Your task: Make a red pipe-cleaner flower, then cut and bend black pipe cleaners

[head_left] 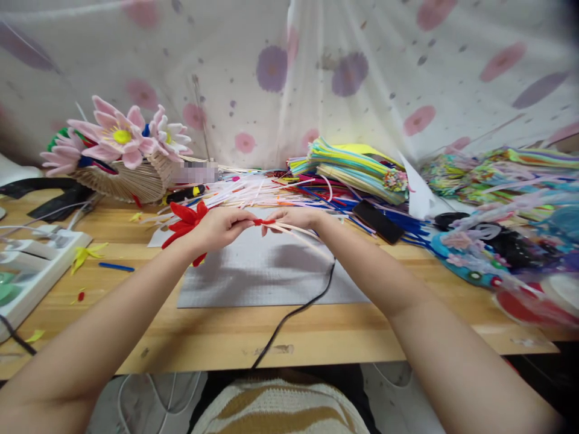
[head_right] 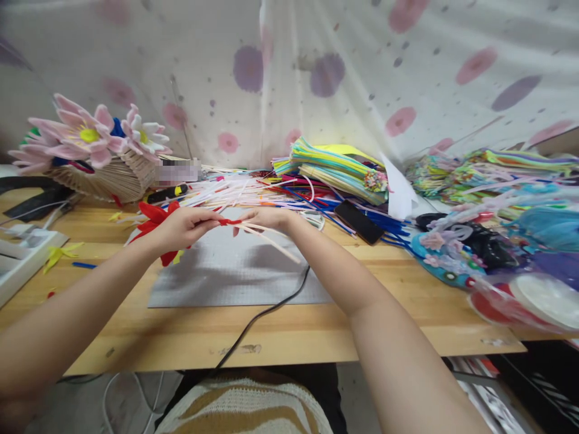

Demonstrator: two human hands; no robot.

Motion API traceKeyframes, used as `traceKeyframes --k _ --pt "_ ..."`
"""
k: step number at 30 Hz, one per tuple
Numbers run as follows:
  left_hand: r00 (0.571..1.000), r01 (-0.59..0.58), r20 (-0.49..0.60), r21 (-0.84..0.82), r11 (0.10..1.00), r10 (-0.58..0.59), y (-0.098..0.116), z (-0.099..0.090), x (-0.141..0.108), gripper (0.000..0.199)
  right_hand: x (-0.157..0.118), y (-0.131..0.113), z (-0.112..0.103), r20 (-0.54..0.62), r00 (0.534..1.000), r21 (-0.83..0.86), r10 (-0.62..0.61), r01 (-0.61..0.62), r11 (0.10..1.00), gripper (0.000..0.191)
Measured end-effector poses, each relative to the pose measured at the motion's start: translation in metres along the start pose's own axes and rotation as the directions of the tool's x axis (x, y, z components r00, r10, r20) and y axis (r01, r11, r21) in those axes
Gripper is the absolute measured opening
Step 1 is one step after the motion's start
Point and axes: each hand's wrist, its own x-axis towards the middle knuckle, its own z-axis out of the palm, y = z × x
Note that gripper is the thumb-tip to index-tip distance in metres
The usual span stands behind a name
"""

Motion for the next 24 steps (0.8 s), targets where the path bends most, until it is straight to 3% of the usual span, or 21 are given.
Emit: traceKeyframes --k 3,8,10,12,15,17,19,21,24 --pt "0.996 0.047 -0.071 -0.061 0.997 -0.052 0.000 -0.002 -0.004 0.031 0.003 0.001 0.014 0.159 0.985 0.177 -0.072 0.044 0.983 0.048" --pt "0.973 0.187 -0.123 -0.086 0.979 -0.196 -0.005 -0.006 -0.005 0.034 0.007 -0.008 0.027 0.199 0.974 0.331 -0.104 0.033 0.943 0.044" --pt "0.955 0.245 -0.160 -0.038 0.969 -0.248 -0.009 -0.006 -0.003 0.035 0.010 -0.009 0.038 0.140 0.986 0.383 -0.088 0.028 0.923 0.042" --pt "0.931 0.324 -0.202 0.077 0.943 -0.303 -0.012 -0.004 -0.001 0.036 0.014 -0.013 0.053 -0.006 1.000 0.377 -0.026 0.026 0.926 0.040" --pt "0.914 0.403 -0.179 0.308 0.862 -0.364 -0.016 0.000 -0.001 0.036 0.013 -0.028 0.069 -0.249 0.966 0.113 0.065 -0.037 0.993 0.033" --pt "0.929 0.366 -0.101 0.408 0.836 -0.357 -0.017 0.002 -0.003 0.035 0.008 -0.043 0.064 -0.363 0.931 -0.183 0.040 -0.114 0.977 0.026" --pt "0.954 0.273 0.004 0.396 0.877 -0.299 -0.018 0.000 -0.006 0.033 0.002 -0.055 0.046 -0.441 0.897 -0.387 -0.033 -0.157 0.909 0.024" --pt "0.970 0.184 0.108 0.259 0.948 -0.218 -0.018 -0.004 -0.010 0.031 -0.002 -0.059 0.020 -0.450 0.890 -0.434 -0.076 -0.144 0.889 0.027" --pt "0.977 0.161 0.152 -0.045 0.986 -0.153 -0.014 -0.015 -0.015 0.030 0.000 -0.048 -0.009 -0.381 0.918 -0.287 -0.107 -0.008 0.958 0.032"
